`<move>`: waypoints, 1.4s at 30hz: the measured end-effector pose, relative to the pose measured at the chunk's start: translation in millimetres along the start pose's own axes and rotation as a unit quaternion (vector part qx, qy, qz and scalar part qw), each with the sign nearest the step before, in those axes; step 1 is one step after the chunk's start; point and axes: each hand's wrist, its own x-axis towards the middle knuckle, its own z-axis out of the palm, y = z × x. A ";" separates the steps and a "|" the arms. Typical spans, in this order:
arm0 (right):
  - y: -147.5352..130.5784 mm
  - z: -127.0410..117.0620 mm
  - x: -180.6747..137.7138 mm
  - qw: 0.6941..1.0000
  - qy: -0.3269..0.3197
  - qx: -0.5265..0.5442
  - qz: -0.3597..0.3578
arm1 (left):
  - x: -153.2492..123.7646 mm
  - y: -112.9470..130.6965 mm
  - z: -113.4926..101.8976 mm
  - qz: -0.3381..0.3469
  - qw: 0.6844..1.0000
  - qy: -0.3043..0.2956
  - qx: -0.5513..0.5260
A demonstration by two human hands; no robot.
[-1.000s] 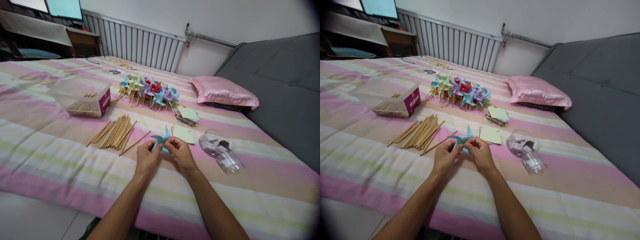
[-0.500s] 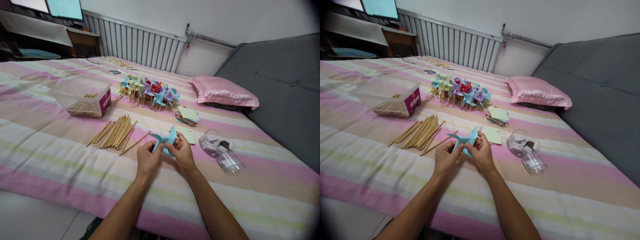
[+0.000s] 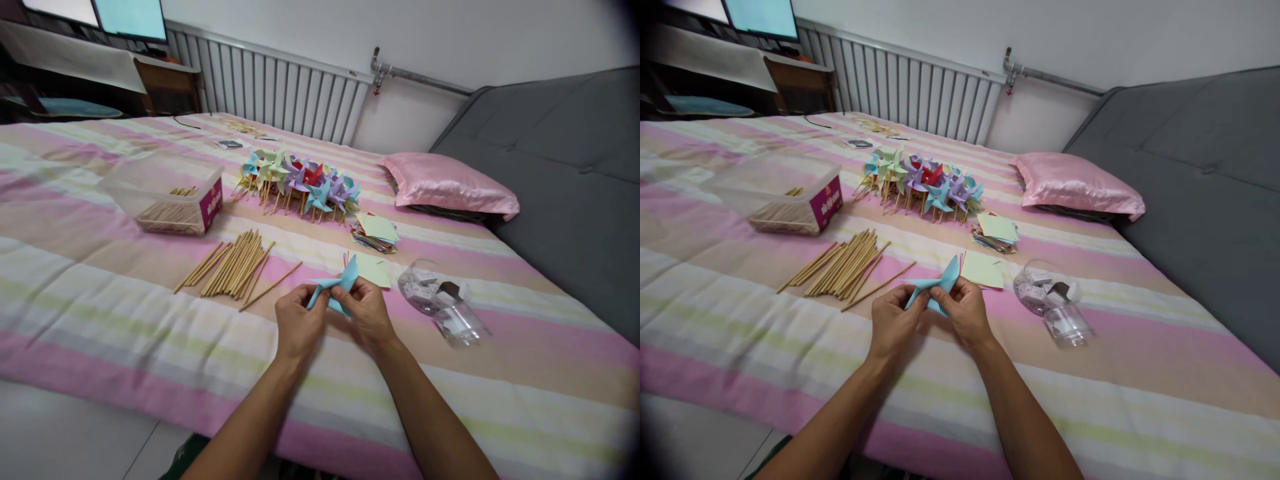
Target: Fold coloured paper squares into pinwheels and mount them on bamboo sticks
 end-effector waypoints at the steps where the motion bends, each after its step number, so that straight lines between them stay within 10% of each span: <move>1: -0.3 0.1 0.0 1.000 0.002 -0.003 0.000 | -0.5 0.2 0.1 0.002 1.000 0.001 0.002; 42: 4.3 -5.4 2.7 0.999 -0.019 0.013 0.027 | -0.5 1.3 1.9 0.013 0.995 -0.061 -0.075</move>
